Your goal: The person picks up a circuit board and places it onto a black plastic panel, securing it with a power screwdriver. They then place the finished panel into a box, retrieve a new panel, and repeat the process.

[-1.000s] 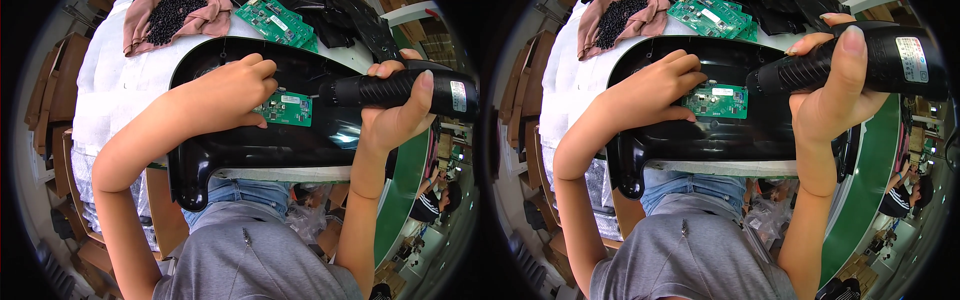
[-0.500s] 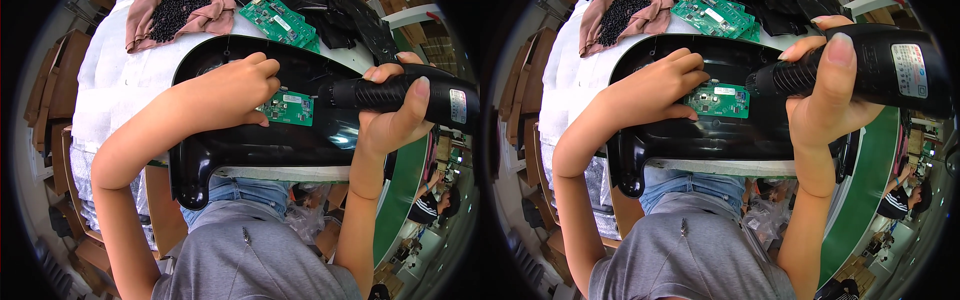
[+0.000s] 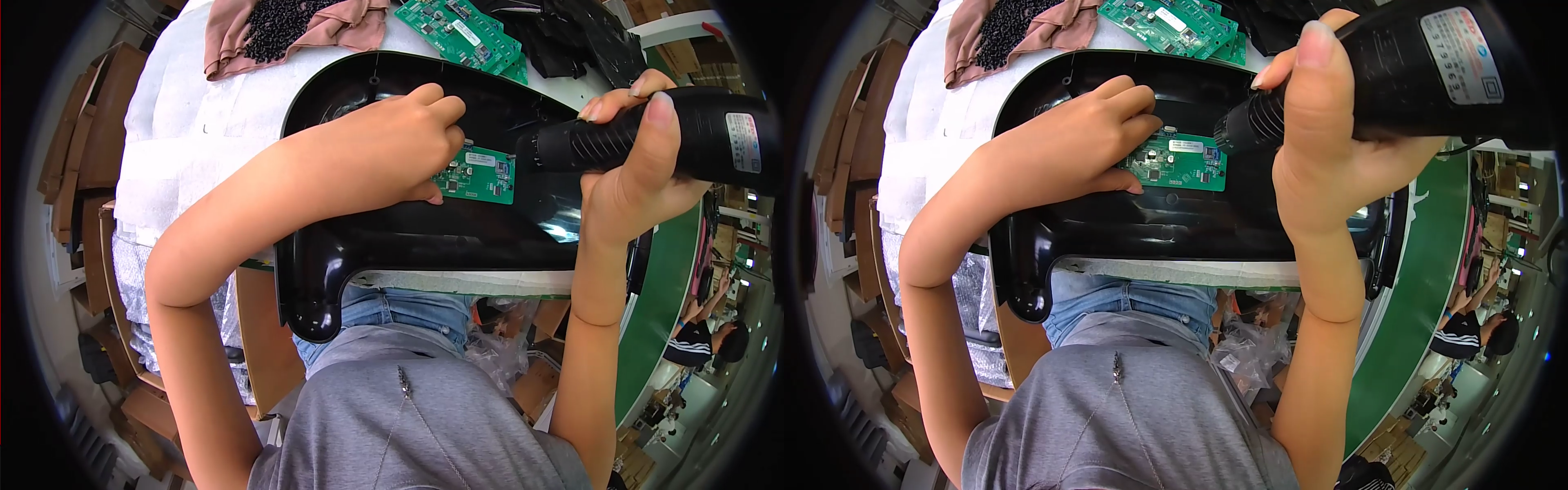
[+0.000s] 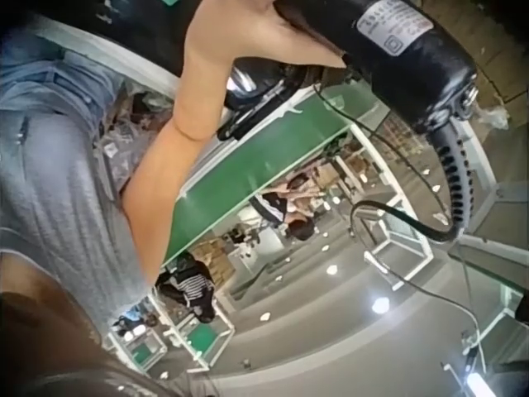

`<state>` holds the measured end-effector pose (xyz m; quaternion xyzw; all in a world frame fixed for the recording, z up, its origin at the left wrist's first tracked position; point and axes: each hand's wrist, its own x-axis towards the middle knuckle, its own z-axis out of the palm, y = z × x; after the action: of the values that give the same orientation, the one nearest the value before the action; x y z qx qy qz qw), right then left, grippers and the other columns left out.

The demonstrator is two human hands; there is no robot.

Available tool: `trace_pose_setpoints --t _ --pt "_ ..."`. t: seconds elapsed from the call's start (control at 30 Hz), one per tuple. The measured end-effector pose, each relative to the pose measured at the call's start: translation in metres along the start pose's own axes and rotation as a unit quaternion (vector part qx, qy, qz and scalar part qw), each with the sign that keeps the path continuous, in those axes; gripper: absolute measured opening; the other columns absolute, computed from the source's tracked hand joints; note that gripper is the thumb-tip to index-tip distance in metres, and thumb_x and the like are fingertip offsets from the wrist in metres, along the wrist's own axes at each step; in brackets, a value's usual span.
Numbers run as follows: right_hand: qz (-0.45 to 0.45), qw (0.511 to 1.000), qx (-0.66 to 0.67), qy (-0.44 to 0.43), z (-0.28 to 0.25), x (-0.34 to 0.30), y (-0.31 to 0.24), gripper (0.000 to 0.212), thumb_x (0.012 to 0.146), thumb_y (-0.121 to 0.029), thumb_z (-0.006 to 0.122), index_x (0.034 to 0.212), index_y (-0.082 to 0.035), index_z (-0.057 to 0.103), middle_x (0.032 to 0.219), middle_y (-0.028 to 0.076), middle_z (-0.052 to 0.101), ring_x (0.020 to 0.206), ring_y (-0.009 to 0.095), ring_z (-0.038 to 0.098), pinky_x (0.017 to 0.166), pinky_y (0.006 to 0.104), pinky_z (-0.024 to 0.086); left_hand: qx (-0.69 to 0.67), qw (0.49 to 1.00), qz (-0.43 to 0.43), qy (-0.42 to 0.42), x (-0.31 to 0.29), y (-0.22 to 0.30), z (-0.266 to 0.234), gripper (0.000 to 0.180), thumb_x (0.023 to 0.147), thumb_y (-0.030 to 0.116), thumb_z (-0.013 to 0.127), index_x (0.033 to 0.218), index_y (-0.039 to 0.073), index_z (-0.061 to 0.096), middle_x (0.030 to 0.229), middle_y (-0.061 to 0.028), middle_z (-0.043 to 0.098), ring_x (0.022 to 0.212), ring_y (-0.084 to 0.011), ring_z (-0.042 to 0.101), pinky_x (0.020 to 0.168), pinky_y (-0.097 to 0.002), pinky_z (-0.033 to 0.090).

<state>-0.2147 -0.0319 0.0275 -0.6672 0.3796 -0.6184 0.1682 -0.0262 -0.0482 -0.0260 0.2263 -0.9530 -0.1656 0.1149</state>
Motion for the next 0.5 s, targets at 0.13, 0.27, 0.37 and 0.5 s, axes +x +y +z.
trace_pose_setpoints --t 0.13,0.27,0.37,0.5 --pt "-0.023 0.999 0.018 0.031 0.003 -0.003 0.001 0.029 0.078 -0.011 0.053 0.099 0.004 0.040 0.083 0.018 0.052 0.051 0.018 0.052 0.047 0.0323 0.048 0.000 1.000 0.001 0.001 -0.001 0.000 0.000 0.052 0.063 0.022 0.071 0.101 -0.008 0.053 0.098 -0.0126 0.047 0.096 -0.0252 0.046 0.080 -0.0306 0.043" --pt "-0.045 0.988 0.130 0.070 0.003 0.002 0.002 0.026 0.076 -0.007 0.057 0.094 0.005 0.042 0.076 0.016 0.055 0.045 0.015 0.052 0.042 0.0234 0.045 0.007 0.997 0.032 0.066 0.000 -0.002 -0.001 0.047 0.064 0.021 0.071 0.097 -0.007 0.054 0.092 -0.0123 0.048 0.091 -0.0243 0.047 0.076 -0.0304 0.044" --pt "0.006 0.988 0.151 0.041 -0.016 0.003 -0.003 0.033 0.078 -0.024 0.053 0.095 0.002 0.043 0.081 0.016 0.052 0.058 0.021 0.052 0.053 0.0355 0.046 0.019 0.981 0.086 0.172 -0.001 -0.014 -0.009 0.039 0.065 0.020 0.070 0.090 -0.006 0.057 0.083 -0.0113 0.052 0.083 -0.0228 0.051 0.068 -0.0291 0.047" --pt "0.012 0.977 0.181 0.113 -0.046 0.023 -0.027 0.039 0.075 -0.031 0.054 0.096 -0.001 0.043 0.084 0.015 0.050 0.064 0.022 0.050 0.060 0.0372 0.043 0.082 0.890 -0.347 0.284 -0.001 -0.017 -0.078 0.018 0.080 0.019 0.056 0.083 0.003 0.061 0.080 -0.0090 0.058 0.075 -0.0244 0.055 0.074 -0.0299 0.042"
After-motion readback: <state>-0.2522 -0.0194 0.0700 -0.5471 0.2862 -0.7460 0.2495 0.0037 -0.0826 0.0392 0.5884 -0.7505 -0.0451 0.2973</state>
